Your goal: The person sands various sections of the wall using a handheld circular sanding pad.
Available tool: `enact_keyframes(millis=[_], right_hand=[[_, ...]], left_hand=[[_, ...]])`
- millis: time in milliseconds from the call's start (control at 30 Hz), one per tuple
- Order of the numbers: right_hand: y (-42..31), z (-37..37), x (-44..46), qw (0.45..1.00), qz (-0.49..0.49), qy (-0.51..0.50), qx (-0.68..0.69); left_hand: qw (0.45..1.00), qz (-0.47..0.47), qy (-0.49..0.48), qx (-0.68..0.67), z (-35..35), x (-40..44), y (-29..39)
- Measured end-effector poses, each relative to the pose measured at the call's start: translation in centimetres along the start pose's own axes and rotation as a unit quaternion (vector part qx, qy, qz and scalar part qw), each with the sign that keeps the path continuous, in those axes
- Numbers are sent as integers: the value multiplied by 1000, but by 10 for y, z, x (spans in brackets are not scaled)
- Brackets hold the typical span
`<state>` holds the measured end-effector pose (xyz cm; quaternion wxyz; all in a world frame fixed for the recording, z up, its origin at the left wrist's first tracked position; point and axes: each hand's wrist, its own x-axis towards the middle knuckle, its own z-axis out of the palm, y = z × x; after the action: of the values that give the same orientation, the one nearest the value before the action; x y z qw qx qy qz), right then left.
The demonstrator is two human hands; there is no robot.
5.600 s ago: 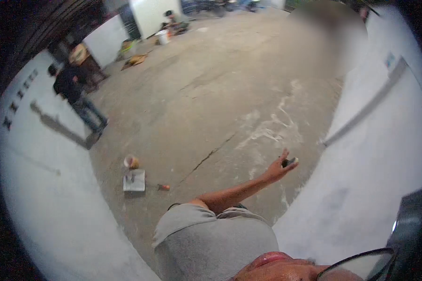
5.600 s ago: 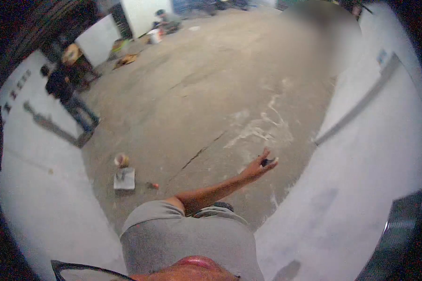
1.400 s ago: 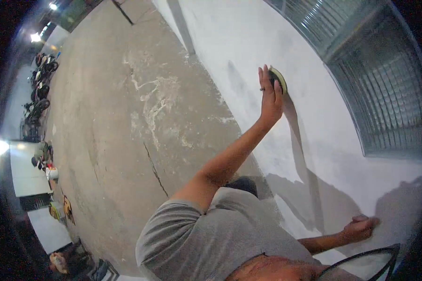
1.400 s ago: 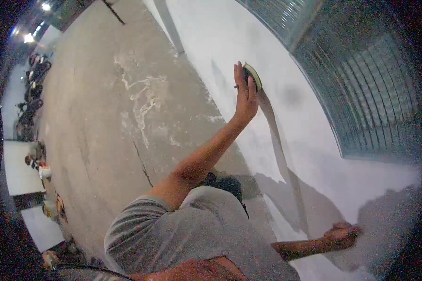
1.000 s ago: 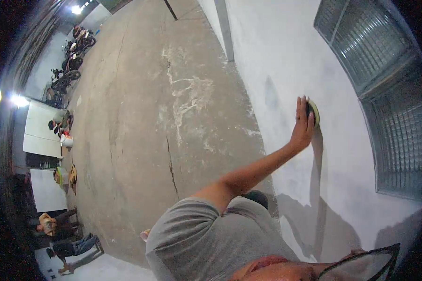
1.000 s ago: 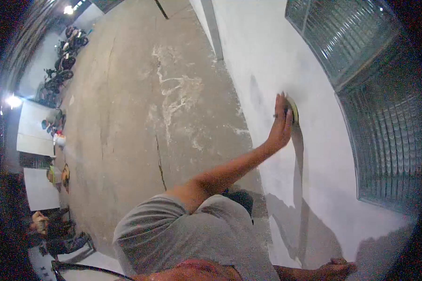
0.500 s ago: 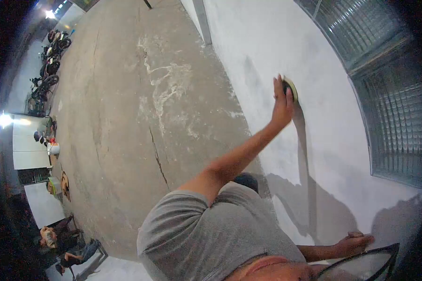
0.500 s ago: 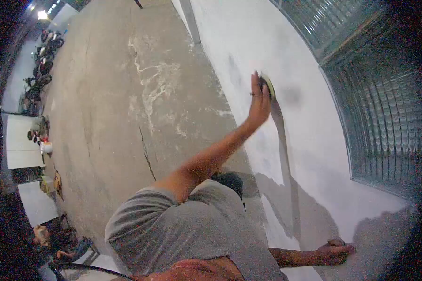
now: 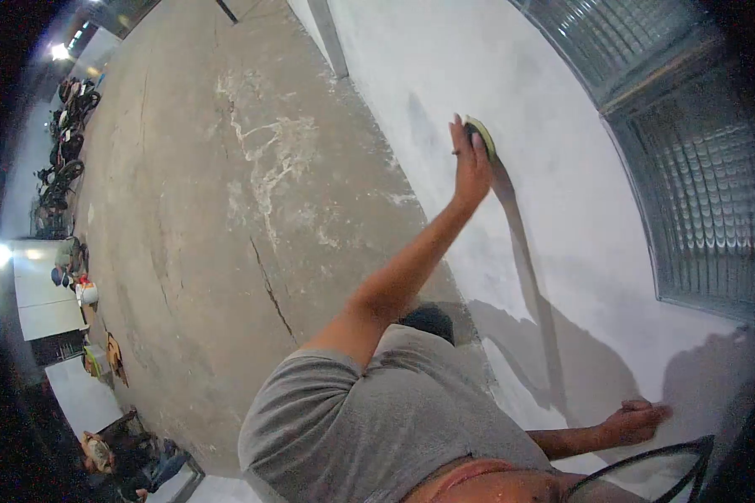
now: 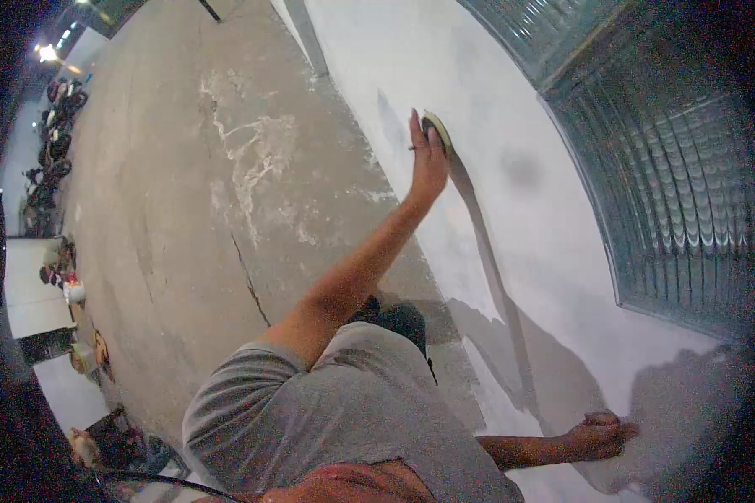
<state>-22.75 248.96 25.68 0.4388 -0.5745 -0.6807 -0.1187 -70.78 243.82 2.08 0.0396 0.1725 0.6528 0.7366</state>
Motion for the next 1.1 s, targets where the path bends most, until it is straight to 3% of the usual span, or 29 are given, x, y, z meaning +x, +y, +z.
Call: enact_keyframes(millis=[33, 67, 133, 167, 267, 333, 367, 400, 467, 533, 600, 667, 700, 733, 933, 1067, 1100], right_hand=[[-37, 1, -2, 967, 198, -56, 149], [-49, 4, -5, 967, 200, -50, 151], [-62, 8, -7, 969, 196, -3, 152], [-63, 8, -7, 968, 198, 6, 153], [-58, 5, -6, 972, 192, -22, 137], [-38, 7, -6, 994, 62, -50, 78], [-38, 3, -6, 994, 61, -52, 74], [-42, 4, -6, 992, 70, -52, 86], [-46, 2, -6, 991, 80, -51, 99], [-50, 5, -4, 988, 108, -43, 106], [-45, 6, -3, 990, 83, -55, 100], [-48, 4, -4, 992, 57, -68, 86], [-51, 4, -5, 987, 101, -63, 112], [-55, 4, -4, 978, 145, -59, 137], [-56, 4, -6, 990, 100, -46, 88], [-22, 11, -1, 979, 107, -82, 151], [6, 19, 1, 991, 58, -60, 108]], left_hand=[[1000, 2, -3, -2, -3, 0, 2], [1000, -22, -17, 7, -4, -6, 10], [996, -65, -49, 24, -1, -23, 26], [997, 8, -60, 49, 7, -44, 12], [996, -15, -85, 12, 10, -58, 23], [1000, -1, -31, 3, 9, -28, 7], [1000, 10, -14, 3, 2, -9, 10], [996, 80, -22, 16, -3, 3, 0], [999, -42, 0, -9, -3, 11, 16], [998, -33, -40, -28, 1, -14, 21], [996, -46, -64, 34, 8, -57, 36], [994, 30, -102, 32, 8, -82, 47], [994, 28, -101, 32, 8, -76, 44], [996, 30, -81, 37, 7, -60, 39], [997, 41, 41, 55, -4, 40, 18], [998, 42, -25, 34, 17, -38, 28], [999, 46, -20, 21, 22, -50, 33]])
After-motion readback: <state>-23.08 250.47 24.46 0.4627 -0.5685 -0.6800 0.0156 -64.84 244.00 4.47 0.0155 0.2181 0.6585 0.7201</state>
